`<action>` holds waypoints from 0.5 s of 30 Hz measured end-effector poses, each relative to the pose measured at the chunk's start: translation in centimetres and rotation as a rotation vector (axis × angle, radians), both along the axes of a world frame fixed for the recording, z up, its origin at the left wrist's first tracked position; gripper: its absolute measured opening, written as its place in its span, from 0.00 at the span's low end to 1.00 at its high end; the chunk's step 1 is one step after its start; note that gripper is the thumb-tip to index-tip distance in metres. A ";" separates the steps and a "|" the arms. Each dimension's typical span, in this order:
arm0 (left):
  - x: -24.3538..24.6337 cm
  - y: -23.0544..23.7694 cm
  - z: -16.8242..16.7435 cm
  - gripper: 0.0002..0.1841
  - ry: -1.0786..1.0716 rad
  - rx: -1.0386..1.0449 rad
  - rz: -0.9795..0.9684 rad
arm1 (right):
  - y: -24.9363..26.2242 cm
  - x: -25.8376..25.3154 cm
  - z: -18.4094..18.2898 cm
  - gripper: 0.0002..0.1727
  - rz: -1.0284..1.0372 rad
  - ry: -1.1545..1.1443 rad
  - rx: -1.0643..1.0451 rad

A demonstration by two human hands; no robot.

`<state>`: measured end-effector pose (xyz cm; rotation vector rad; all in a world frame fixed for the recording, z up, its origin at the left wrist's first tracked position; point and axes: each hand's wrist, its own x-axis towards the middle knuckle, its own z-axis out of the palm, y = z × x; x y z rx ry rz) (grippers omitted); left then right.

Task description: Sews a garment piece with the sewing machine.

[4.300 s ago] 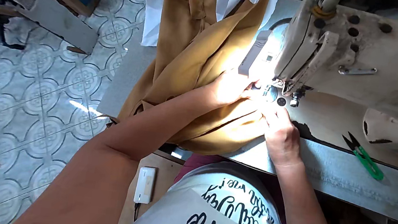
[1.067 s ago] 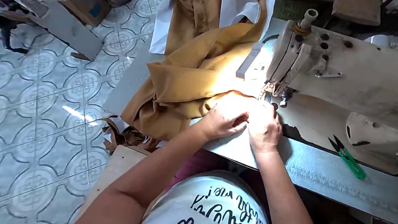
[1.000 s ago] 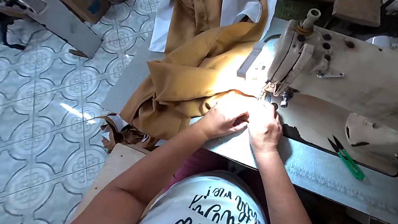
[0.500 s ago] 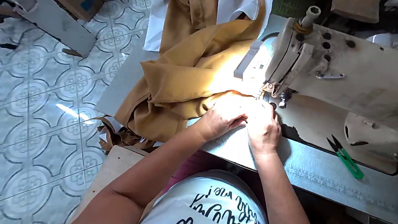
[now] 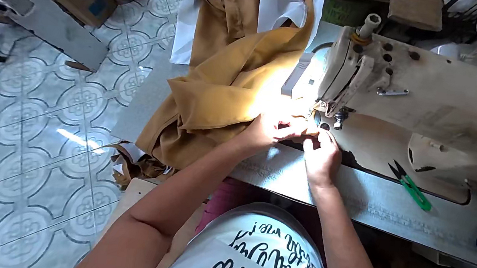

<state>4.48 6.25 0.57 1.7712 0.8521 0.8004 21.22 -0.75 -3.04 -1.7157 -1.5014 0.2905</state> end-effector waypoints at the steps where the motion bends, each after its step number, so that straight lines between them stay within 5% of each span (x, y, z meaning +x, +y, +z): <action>1: -0.3 0.0 0.4 0.08 0.043 0.051 -0.055 | -0.5 0.0 0.1 0.08 0.053 0.093 0.020; 4: -1.3 0.4 1.4 0.27 0.373 0.430 -0.244 | -3.6 -0.5 1.4 0.03 0.243 0.788 -0.169; 6: -1.5 0.4 1.5 0.16 0.443 0.625 -0.319 | -5.3 -0.3 1.9 0.03 0.177 1.032 -0.318; 9: -1.5 -0.3 0.8 0.07 0.464 0.735 -0.345 | -5.9 0.7 3.0 0.04 0.072 0.755 -0.446; 12: -1.4 -1.2 -0.2 0.09 0.463 0.794 -0.271 | -5.1 0.7 3.5 0.12 -0.010 0.286 -0.228; 15: -1.0 -2.3 0.3 0.09 0.478 0.791 -0.181 | -3.4 -0.4 3.9 0.13 -0.029 0.074 -0.074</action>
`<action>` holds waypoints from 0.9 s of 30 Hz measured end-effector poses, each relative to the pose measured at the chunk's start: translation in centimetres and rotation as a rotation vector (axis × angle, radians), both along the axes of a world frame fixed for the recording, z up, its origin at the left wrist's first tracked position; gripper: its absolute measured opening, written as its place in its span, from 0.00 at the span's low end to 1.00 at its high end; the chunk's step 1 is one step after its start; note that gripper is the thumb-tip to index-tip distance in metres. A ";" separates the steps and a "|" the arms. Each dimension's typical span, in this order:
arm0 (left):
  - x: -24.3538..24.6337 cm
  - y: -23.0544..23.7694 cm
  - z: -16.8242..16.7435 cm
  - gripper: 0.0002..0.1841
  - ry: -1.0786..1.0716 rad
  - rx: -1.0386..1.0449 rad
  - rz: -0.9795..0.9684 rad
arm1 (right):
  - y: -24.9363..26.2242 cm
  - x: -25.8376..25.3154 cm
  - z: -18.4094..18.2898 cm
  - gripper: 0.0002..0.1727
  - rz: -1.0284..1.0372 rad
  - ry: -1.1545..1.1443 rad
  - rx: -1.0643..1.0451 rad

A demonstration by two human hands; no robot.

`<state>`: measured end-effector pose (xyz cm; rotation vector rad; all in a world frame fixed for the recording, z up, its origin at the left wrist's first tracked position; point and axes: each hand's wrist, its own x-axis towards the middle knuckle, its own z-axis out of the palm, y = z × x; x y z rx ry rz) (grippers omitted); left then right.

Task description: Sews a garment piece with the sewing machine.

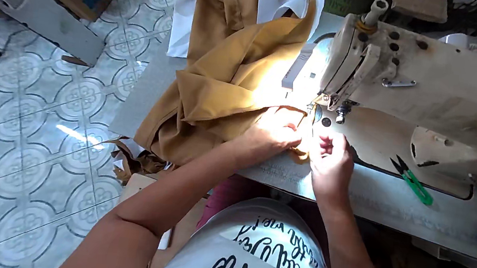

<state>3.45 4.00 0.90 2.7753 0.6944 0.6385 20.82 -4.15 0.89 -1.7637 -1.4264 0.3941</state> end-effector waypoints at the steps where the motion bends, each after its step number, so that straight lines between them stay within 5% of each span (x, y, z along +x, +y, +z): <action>1: 0.1 -0.2 0.2 0.10 -0.006 0.008 0.020 | 0.4 -0.5 0.0 0.12 0.009 -0.019 -0.009; 19: 0.2 -1.1 -0.1 0.10 0.047 -0.004 0.048 | 0.8 -1.0 -0.8 0.14 -0.002 -0.032 -0.272; 27: 0.8 -0.8 0.3 0.15 0.169 -0.023 0.009 | -0.2 0.0 0.2 0.11 -0.018 -0.130 -0.170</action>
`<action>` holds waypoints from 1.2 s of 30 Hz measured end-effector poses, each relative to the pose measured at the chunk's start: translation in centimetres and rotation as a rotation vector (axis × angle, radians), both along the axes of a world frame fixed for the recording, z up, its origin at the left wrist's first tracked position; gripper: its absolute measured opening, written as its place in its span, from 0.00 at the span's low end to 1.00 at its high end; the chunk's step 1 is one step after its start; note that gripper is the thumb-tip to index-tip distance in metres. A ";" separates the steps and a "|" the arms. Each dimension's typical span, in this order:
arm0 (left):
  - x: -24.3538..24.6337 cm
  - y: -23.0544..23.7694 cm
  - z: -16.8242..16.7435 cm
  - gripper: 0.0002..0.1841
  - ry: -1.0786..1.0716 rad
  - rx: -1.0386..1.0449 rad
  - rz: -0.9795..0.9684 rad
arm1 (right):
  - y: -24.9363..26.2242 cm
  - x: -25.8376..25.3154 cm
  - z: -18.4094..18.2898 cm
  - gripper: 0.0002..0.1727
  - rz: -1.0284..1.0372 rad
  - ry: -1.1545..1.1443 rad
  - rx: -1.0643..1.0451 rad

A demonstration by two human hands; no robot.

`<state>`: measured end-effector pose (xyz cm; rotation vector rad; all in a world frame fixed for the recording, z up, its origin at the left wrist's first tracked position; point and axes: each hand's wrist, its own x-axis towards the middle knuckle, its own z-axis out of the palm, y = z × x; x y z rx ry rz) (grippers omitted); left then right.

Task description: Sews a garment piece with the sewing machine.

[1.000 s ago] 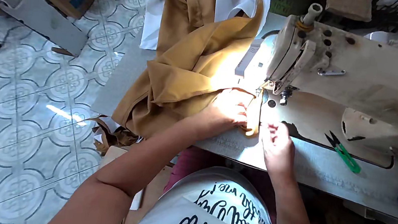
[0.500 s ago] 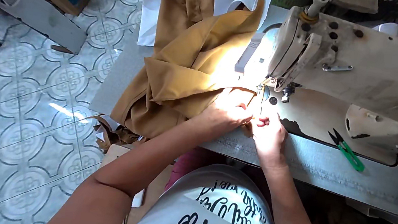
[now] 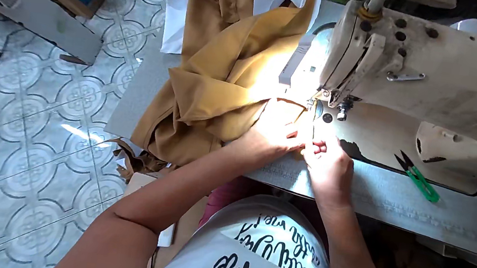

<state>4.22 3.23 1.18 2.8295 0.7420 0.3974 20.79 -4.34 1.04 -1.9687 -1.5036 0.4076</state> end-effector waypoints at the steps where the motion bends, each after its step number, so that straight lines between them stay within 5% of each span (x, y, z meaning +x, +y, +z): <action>1: 0.2 0.2 0.0 0.16 0.020 0.001 0.001 | 0.0 0.3 0.2 0.12 0.010 0.015 -0.001; 13: 0.1 -0.7 1.1 0.14 0.113 -0.043 0.052 | 0.6 -0.7 0.0 0.05 0.077 -0.067 -0.129; 36: 0.0 2.2 1.0 0.14 0.070 -0.080 0.074 | 1.6 -0.3 -2.7 0.07 0.153 -0.298 0.214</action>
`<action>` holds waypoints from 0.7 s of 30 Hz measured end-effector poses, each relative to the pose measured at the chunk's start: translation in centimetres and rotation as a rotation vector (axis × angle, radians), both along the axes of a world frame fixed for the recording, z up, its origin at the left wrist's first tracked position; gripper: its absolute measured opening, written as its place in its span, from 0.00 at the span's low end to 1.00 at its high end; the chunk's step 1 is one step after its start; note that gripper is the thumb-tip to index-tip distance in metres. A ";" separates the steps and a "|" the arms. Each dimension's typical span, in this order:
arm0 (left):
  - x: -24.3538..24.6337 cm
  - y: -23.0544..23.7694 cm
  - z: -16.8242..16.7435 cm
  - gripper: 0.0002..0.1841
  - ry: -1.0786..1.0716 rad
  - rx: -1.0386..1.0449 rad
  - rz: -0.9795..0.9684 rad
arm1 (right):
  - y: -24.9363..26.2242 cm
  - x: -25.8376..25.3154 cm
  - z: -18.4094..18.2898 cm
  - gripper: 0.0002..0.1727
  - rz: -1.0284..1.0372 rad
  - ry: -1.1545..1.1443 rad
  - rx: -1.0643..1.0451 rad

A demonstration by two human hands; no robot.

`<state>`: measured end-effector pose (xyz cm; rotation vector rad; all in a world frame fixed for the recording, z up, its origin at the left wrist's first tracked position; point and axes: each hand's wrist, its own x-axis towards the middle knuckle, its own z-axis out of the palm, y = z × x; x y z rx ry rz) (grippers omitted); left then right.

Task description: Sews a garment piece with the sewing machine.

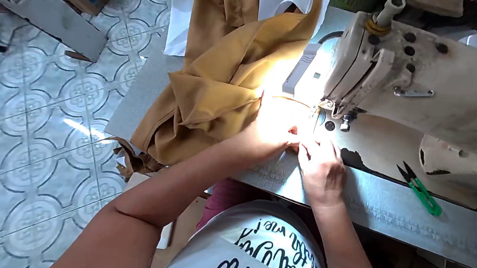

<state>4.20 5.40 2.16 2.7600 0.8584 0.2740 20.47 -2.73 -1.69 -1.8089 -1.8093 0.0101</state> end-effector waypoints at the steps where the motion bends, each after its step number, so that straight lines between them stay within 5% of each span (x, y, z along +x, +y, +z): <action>1: 0.0 0.5 -0.1 0.14 -0.007 0.021 0.000 | 0.5 0.1 -0.1 0.07 -0.004 -0.005 -0.002; 8: 0.6 3.2 -2.3 0.14 -0.130 0.121 0.009 | 2.8 0.6 -0.5 0.09 -0.026 -0.041 -0.018; 12: 0.3 3.5 -3.0 0.12 -0.199 0.124 0.046 | 1.5 1.4 -0.5 0.13 -0.052 0.163 -0.049; 17: 0.1 4.3 -2.8 0.08 -0.370 -0.236 0.202 | 0.6 0.5 -1.1 0.12 -0.108 0.207 -0.032; 21: 0.2 4.0 -2.0 0.06 -0.455 -0.305 0.197 | 2.8 0.2 -0.4 0.15 -0.115 0.296 -0.076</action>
